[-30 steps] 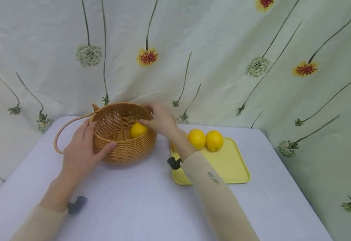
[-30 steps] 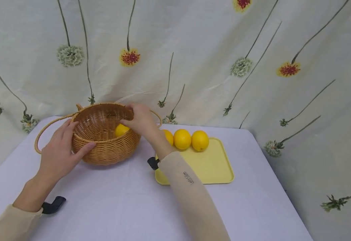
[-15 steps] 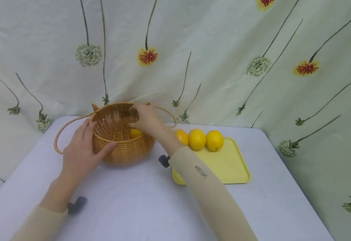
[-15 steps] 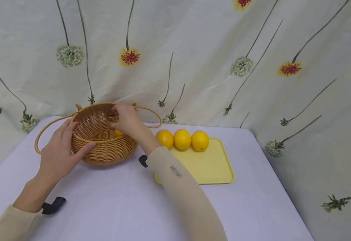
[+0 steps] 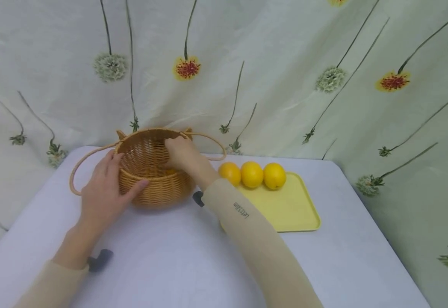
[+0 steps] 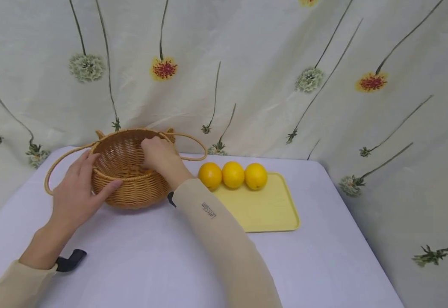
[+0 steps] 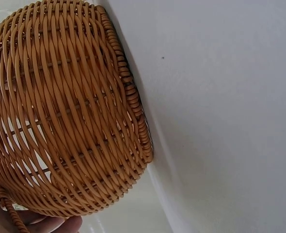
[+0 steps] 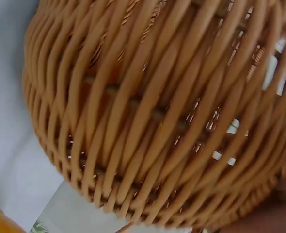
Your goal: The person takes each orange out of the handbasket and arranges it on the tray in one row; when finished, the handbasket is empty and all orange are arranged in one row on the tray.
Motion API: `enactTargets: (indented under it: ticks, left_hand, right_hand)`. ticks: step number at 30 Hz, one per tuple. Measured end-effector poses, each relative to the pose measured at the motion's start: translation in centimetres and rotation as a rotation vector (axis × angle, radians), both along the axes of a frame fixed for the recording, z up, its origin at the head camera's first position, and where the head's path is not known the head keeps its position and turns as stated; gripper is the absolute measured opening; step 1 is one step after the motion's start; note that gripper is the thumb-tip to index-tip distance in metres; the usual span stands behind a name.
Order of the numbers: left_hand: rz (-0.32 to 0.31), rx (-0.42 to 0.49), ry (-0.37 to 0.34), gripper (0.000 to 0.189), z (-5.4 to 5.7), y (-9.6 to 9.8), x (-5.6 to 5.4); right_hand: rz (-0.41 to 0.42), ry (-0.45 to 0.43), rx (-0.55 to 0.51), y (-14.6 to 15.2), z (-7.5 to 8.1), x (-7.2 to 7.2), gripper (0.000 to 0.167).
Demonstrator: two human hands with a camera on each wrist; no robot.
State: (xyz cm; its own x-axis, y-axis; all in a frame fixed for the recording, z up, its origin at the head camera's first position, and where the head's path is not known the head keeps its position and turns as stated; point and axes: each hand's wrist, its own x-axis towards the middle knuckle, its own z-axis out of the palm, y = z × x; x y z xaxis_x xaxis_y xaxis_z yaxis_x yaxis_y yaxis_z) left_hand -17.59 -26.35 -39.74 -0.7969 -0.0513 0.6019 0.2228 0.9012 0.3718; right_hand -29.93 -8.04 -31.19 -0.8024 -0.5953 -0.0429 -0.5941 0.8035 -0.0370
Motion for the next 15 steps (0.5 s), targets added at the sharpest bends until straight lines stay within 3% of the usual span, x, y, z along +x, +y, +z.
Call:
enactTargets:
  ticks: [9,15]
  left_hand:
    - [0.003,0.011,-0.007,0.094,-0.4,-0.1,0.0]
    - [-0.003,-0.001,0.038,0.094,-0.2,0.1,0.0]
  right_hand:
    - [-0.123,-0.068,0.078,-1.8,-1.3,0.2,0.014]
    - [-0.141,-0.042,0.043,-1.8,-1.6,0.0,0.013]
